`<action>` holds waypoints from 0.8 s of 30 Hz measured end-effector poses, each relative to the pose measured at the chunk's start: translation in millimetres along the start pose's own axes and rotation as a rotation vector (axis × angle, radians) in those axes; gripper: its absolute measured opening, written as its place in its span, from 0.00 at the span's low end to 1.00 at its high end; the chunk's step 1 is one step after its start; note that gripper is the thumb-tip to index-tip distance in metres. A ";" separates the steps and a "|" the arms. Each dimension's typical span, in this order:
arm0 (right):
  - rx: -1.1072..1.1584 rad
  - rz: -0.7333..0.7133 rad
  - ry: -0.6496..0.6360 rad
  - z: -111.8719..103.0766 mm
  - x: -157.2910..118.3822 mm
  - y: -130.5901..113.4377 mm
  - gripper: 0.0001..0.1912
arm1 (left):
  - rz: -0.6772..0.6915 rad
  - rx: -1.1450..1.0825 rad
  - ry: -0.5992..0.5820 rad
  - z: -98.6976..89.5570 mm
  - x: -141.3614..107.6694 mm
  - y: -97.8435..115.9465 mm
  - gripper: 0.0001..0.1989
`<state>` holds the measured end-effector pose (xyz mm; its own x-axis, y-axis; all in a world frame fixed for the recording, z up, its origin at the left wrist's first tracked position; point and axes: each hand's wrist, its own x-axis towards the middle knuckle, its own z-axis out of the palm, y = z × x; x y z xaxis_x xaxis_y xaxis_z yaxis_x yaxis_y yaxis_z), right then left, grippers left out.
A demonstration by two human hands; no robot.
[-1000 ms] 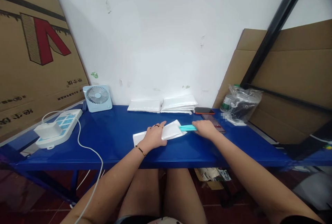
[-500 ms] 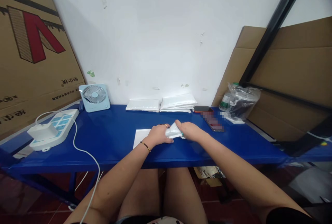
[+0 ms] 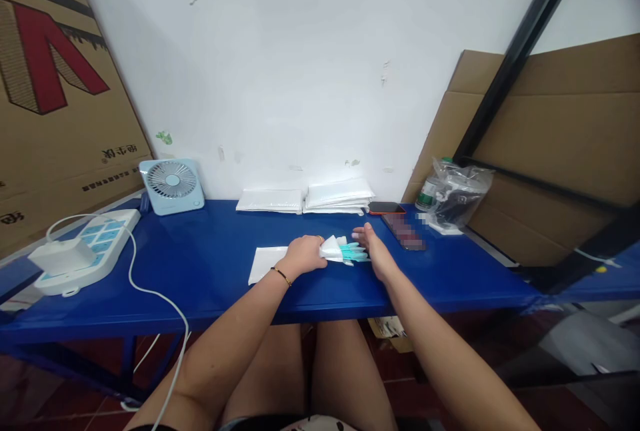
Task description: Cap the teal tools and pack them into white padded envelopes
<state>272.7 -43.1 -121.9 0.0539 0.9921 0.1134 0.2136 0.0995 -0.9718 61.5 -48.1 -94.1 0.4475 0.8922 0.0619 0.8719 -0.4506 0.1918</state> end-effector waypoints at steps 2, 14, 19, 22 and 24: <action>0.106 0.055 0.053 19.6 -1.7 6.6 0.35 | 0.048 0.037 0.005 -0.7 1.4 2.5 0.14; -0.250 -0.257 -0.271 -8.5 -27.8 -12.8 0.22 | 0.385 0.084 -0.104 -24.1 -3.8 -22.3 0.44; -0.451 -0.345 -0.405 -15.6 -39.0 -5.6 0.21 | 0.287 -0.025 -0.141 -14.9 -18.3 -35.1 0.44; -0.454 -0.373 -0.407 11.3 -52.4 -9.6 0.11 | 0.219 -0.078 -0.051 -9.2 -34.0 -40.2 0.33; -0.472 -0.437 -0.444 25.2 -59.9 -16.5 0.10 | 0.141 -0.115 0.080 -8.2 -49.1 -40.5 0.31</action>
<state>241.3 -102.2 -117.9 -0.5045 0.8182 0.2758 0.5234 0.5439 -0.6559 2.6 -73.4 -96.9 0.5423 0.8223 0.1724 0.7712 -0.5686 0.2862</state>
